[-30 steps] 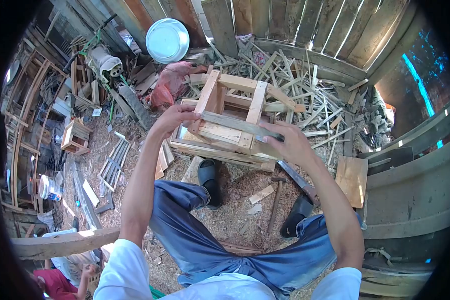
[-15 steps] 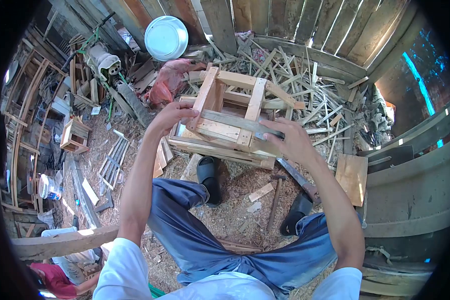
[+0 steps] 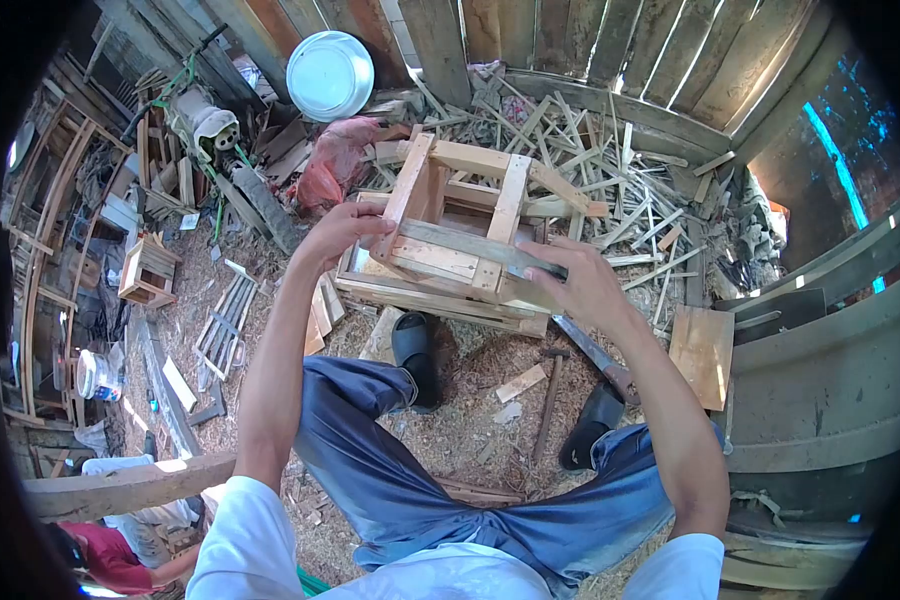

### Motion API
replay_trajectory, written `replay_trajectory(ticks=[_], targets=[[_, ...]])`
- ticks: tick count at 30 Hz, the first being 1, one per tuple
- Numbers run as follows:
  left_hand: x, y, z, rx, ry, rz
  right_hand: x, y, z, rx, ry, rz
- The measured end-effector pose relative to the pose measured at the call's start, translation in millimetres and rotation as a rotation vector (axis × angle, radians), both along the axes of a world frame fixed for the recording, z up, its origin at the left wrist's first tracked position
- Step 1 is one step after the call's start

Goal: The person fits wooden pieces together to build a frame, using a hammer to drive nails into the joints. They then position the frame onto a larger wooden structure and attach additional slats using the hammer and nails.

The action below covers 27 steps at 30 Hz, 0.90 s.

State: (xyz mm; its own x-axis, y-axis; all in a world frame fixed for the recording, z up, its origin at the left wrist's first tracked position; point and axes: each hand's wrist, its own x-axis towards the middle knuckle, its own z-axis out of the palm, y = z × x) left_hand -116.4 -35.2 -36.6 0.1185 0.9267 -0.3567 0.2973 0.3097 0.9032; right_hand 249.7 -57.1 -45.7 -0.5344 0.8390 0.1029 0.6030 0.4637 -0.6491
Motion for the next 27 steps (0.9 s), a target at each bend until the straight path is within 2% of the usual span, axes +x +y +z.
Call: replay_trajectory(ticks=[5,14,27], targets=[[0,-2,3,-0.002,0.027,-0.016,2,1,-8,0.096,0.11,0.052],[0,-3,-1,0.055,-0.036,-0.019,2,-15,1,0.034,0.062,0.04],[1,-13,13,0.051,0.13,-0.105,-2,-19,-1,-0.018,0.054,0.055]])
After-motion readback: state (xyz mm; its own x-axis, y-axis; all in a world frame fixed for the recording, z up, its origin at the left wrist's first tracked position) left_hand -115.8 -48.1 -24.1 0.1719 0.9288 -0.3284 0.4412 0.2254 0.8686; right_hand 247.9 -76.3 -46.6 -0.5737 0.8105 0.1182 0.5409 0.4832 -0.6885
